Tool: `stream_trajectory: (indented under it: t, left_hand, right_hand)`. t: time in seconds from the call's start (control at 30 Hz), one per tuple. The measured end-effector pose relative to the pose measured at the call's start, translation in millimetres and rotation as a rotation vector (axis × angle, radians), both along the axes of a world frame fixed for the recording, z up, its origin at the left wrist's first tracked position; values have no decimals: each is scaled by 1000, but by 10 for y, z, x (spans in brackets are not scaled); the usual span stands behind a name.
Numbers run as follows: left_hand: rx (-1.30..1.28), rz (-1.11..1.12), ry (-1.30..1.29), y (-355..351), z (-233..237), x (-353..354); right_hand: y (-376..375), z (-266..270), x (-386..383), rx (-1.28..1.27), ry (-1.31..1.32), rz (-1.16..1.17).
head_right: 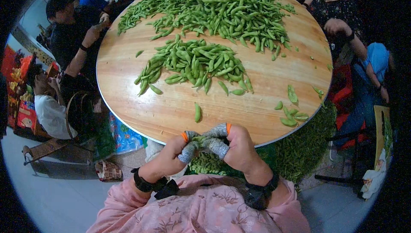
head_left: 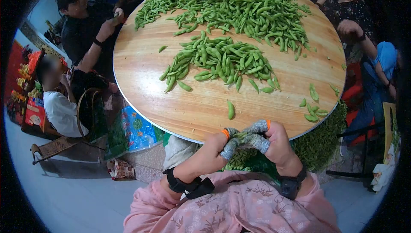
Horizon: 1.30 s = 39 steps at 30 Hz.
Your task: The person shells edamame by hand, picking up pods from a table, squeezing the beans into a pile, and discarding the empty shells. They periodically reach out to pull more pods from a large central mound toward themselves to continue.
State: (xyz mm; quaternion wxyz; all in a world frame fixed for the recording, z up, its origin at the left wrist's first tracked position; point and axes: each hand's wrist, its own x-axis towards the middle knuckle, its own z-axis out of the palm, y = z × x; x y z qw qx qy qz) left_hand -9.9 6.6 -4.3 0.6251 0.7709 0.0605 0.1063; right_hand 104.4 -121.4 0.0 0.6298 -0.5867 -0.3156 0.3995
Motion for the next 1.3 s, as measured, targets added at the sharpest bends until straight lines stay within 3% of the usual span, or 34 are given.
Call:
stream_trajectory:
  t: [0.07,0.17,0.23,0.27,0.33,0.4,0.43,0.53,0.6,0.63,0.67,0.7,0.77,0.87,0.93,1.03,1.3]
  left_hand:
    - [36,-19,-96,-1,11,23]
    - [184,-5,79,101,135,79]
    - [486,223,324,175,213,175]
    - [486,221,324,233,200,233]
    - [895,104,409,352,86,345]
    - [962,187,396,381,25,414]
    - [988,183,415,395,17,442]
    - [979,135,418,384,74,407]
    - [946,86,398,328,109,355]
    - [660,49,348,273,97,312]
    - [372,14,296,226,102,280]
    - [351,-27,299,164,225,241]
    - [313,-71,193,100,270,198]
    - [106,-163,67,115,199,135]
    - [-352,-194,221,123,244,128]
    - [-515,-139,123,-8,79,127]
    - [-186,-309,118,171,154,90]
  right_hand:
    - [-63,38,21,-14,-108,-54]
    - [-324,121,160,-60,-325,-236]
    - [-636,178,311,-188,-363,-453]
    - [-796,179,456,-271,-660,-552]
    - [-1034,310,603,-444,-824,-802]
    - [-1242,347,667,-583,-1091,-880]
    - [-1241,340,650,-581,-1091,-884]
    - [-1124,228,554,-383,-927,-882]
    - [-910,105,430,-178,-534,-608]
    - [-738,52,360,-129,-415,-494]
    - [-560,90,258,-48,-71,-374]
    - [-405,121,175,34,271,-246]
    - [-179,53,162,68,512,-46]
    - [-77,88,136,56,472,64]
    - [-60,94,85,40,451,23]
    - [-78,55,64,35,389,-21]
    - [-104,185,43,-23,347,10]
